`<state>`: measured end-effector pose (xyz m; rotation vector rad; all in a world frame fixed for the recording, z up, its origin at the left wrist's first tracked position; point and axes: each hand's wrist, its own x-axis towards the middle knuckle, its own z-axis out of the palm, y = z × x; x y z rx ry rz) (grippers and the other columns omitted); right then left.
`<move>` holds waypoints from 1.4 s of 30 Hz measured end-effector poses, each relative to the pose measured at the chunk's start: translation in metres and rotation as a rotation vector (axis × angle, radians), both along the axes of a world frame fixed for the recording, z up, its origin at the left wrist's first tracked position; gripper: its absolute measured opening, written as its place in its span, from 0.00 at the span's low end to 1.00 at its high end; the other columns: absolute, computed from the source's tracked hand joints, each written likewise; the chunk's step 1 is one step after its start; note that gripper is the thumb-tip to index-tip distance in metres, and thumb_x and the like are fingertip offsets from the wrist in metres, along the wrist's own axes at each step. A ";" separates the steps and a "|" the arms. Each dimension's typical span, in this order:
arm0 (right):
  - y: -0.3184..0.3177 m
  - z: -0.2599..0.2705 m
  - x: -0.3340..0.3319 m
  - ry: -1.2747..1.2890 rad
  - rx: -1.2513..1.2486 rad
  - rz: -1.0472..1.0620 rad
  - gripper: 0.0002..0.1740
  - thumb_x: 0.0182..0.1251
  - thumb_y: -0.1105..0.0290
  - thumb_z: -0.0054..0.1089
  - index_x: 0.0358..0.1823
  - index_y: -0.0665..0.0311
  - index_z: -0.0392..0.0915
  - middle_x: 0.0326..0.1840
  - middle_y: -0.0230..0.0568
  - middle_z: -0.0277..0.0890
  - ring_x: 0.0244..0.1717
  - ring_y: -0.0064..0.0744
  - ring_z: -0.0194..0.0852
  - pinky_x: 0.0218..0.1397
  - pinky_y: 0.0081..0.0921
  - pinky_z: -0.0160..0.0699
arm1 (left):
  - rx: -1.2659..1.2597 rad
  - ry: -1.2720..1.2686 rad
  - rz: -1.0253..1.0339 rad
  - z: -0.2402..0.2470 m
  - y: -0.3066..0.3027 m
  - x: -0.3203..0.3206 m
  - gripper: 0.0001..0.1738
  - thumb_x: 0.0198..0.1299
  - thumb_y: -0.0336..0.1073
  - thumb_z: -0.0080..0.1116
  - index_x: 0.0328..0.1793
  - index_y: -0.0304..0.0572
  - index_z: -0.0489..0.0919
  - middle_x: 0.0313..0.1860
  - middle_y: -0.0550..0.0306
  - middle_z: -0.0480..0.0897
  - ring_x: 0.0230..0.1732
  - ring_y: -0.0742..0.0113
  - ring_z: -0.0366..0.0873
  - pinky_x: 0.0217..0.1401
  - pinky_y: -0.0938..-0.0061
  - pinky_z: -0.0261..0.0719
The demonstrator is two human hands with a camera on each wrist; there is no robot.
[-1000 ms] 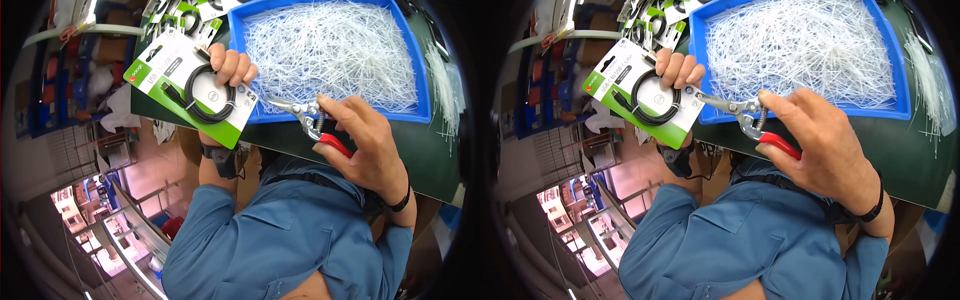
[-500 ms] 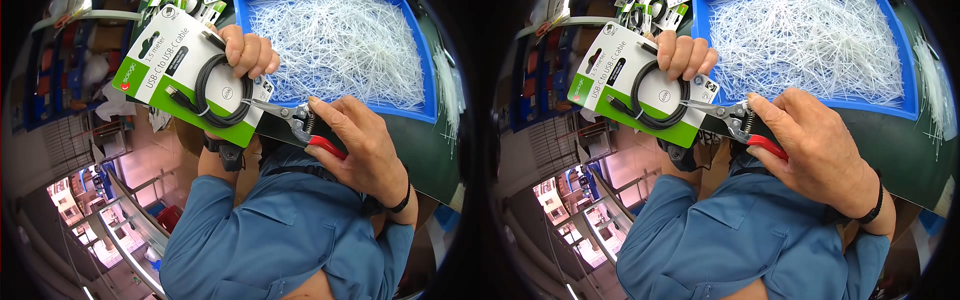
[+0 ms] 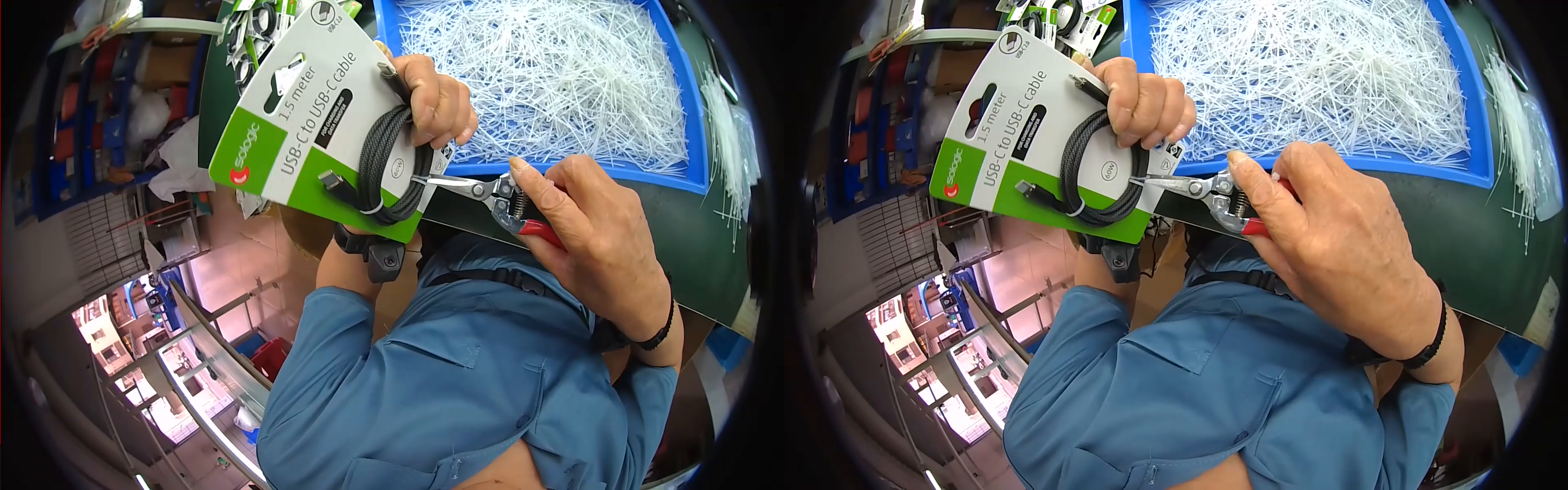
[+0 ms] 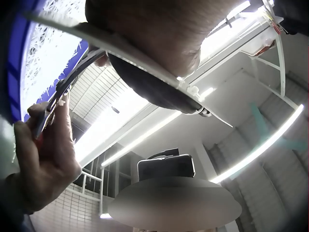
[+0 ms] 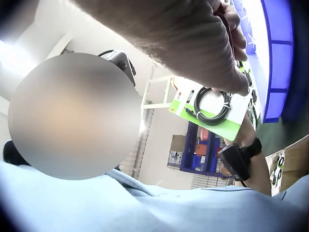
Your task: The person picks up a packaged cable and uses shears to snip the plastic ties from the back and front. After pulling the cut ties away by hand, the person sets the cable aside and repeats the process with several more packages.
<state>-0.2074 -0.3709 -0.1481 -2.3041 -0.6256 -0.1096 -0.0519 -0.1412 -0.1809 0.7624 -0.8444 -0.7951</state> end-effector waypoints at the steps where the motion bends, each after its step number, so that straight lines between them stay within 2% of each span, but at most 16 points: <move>1: 0.001 0.000 -0.002 -0.023 -0.017 -0.007 0.44 0.45 0.80 0.78 0.70 0.63 0.76 0.40 0.43 0.73 0.36 0.42 0.76 0.36 0.36 0.77 | 0.003 0.026 0.017 0.000 -0.001 -0.002 0.30 0.86 0.54 0.24 0.32 0.54 0.71 0.21 0.70 0.69 0.28 0.71 0.65 0.43 0.67 0.72; 6: -0.003 -0.010 -0.006 -0.010 -0.032 -0.004 0.45 0.45 0.83 0.76 0.72 0.65 0.74 0.39 0.43 0.73 0.34 0.43 0.75 0.35 0.36 0.77 | -0.135 0.125 0.049 -0.006 -0.006 -0.011 0.28 0.86 0.51 0.28 0.32 0.54 0.71 0.20 0.70 0.69 0.28 0.71 0.65 0.45 0.69 0.71; 9: -0.001 -0.016 -0.006 0.004 0.069 -0.086 0.42 0.48 0.83 0.76 0.70 0.66 0.74 0.37 0.43 0.73 0.33 0.40 0.76 0.35 0.35 0.77 | -0.314 0.420 0.184 -0.014 -0.009 -0.019 0.29 0.86 0.53 0.32 0.36 0.51 0.77 0.22 0.66 0.71 0.32 0.67 0.70 0.53 0.65 0.74; 10: -0.001 -0.018 -0.007 0.017 0.123 -0.132 0.40 0.49 0.83 0.76 0.69 0.67 0.74 0.36 0.43 0.74 0.33 0.38 0.77 0.35 0.34 0.77 | -0.327 0.419 0.183 -0.018 -0.011 -0.020 0.29 0.86 0.53 0.32 0.36 0.51 0.77 0.22 0.66 0.71 0.32 0.67 0.70 0.53 0.65 0.74; 11: -0.002 -0.019 -0.006 0.016 0.111 -0.133 0.40 0.49 0.83 0.76 0.69 0.67 0.74 0.36 0.43 0.74 0.33 0.38 0.77 0.35 0.34 0.77 | -0.356 0.446 0.179 -0.023 -0.014 -0.020 0.27 0.86 0.51 0.34 0.36 0.51 0.77 0.22 0.66 0.71 0.33 0.67 0.70 0.57 0.65 0.73; 13: -0.002 -0.020 -0.002 0.036 0.281 -0.150 0.35 0.53 0.81 0.77 0.64 0.67 0.74 0.36 0.42 0.76 0.34 0.34 0.79 0.37 0.31 0.79 | -0.411 0.506 0.163 -0.032 -0.022 -0.021 0.22 0.85 0.48 0.38 0.38 0.51 0.77 0.23 0.67 0.71 0.35 0.67 0.71 0.65 0.64 0.72; 14: -0.002 -0.020 -0.001 0.047 0.364 -0.161 0.32 0.55 0.80 0.78 0.62 0.68 0.74 0.36 0.42 0.77 0.34 0.32 0.80 0.38 0.30 0.79 | -0.421 0.516 0.154 -0.033 -0.027 -0.025 0.22 0.85 0.48 0.38 0.38 0.51 0.77 0.23 0.67 0.71 0.35 0.67 0.71 0.65 0.64 0.72; 15: 0.001 -0.021 0.000 0.052 0.349 -0.171 0.32 0.55 0.80 0.78 0.62 0.68 0.74 0.36 0.42 0.77 0.34 0.32 0.80 0.38 0.30 0.79 | -0.406 0.524 0.185 -0.035 -0.032 -0.030 0.20 0.84 0.46 0.40 0.39 0.51 0.77 0.24 0.67 0.71 0.36 0.67 0.72 0.69 0.64 0.70; 17: 0.010 -0.022 0.006 0.056 0.464 -0.180 0.27 0.58 0.75 0.81 0.54 0.67 0.73 0.37 0.40 0.81 0.36 0.28 0.84 0.42 0.27 0.82 | -0.379 0.537 0.247 -0.037 -0.042 -0.039 0.16 0.83 0.43 0.43 0.41 0.51 0.78 0.26 0.67 0.72 0.38 0.66 0.73 0.77 0.62 0.67; 21: 0.025 -0.027 0.017 0.021 0.531 -0.160 0.26 0.57 0.75 0.82 0.52 0.67 0.73 0.38 0.38 0.82 0.38 0.26 0.84 0.42 0.25 0.83 | -0.425 0.541 0.206 -0.050 -0.055 -0.045 0.11 0.81 0.41 0.47 0.44 0.51 0.77 0.29 0.66 0.73 0.42 0.66 0.75 0.83 0.60 0.62; 26: 0.032 -0.041 0.020 0.071 0.592 -0.179 0.26 0.57 0.76 0.81 0.53 0.67 0.74 0.36 0.37 0.82 0.39 0.23 0.85 0.41 0.24 0.83 | -0.430 0.556 0.197 -0.054 -0.057 -0.051 0.08 0.80 0.39 0.49 0.46 0.50 0.77 0.30 0.66 0.74 0.44 0.66 0.76 0.82 0.60 0.62; 30: 0.031 -0.043 0.019 0.014 0.593 -0.150 0.24 0.58 0.78 0.80 0.52 0.66 0.74 0.34 0.35 0.81 0.37 0.21 0.83 0.39 0.23 0.82 | -0.450 0.583 0.185 -0.059 -0.059 -0.054 0.12 0.81 0.43 0.47 0.45 0.51 0.78 0.30 0.67 0.74 0.44 0.66 0.77 0.80 0.60 0.64; 34: 0.024 -0.034 0.018 -0.001 0.533 -0.121 0.23 0.59 0.78 0.79 0.51 0.67 0.74 0.33 0.35 0.80 0.35 0.21 0.80 0.40 0.20 0.80 | -0.453 0.565 0.248 -0.048 -0.049 -0.050 0.18 0.83 0.47 0.43 0.42 0.51 0.80 0.28 0.68 0.75 0.42 0.66 0.77 0.77 0.61 0.66; 37: 0.018 -0.024 0.018 0.060 0.522 -0.178 0.17 0.61 0.81 0.76 0.47 0.67 0.76 0.35 0.33 0.79 0.34 0.20 0.77 0.42 0.18 0.77 | -0.452 0.663 0.385 -0.034 -0.037 -0.046 0.24 0.85 0.43 0.37 0.30 0.52 0.73 0.21 0.66 0.69 0.33 0.67 0.69 0.67 0.65 0.68; 38: 0.018 -0.023 0.018 0.059 0.526 -0.169 0.17 0.61 0.81 0.76 0.47 0.67 0.76 0.35 0.33 0.79 0.34 0.20 0.77 0.42 0.18 0.77 | -0.452 0.656 0.393 -0.030 -0.033 -0.045 0.24 0.85 0.43 0.37 0.30 0.52 0.73 0.21 0.66 0.69 0.33 0.67 0.69 0.67 0.65 0.68; 42: 0.016 -0.021 0.020 0.202 0.737 -0.251 0.14 0.63 0.83 0.74 0.45 0.67 0.77 0.36 0.31 0.79 0.36 0.19 0.77 0.44 0.18 0.76 | -0.464 0.698 0.458 -0.017 -0.011 -0.044 0.25 0.85 0.43 0.37 0.29 0.49 0.73 0.20 0.64 0.68 0.32 0.67 0.68 0.66 0.65 0.68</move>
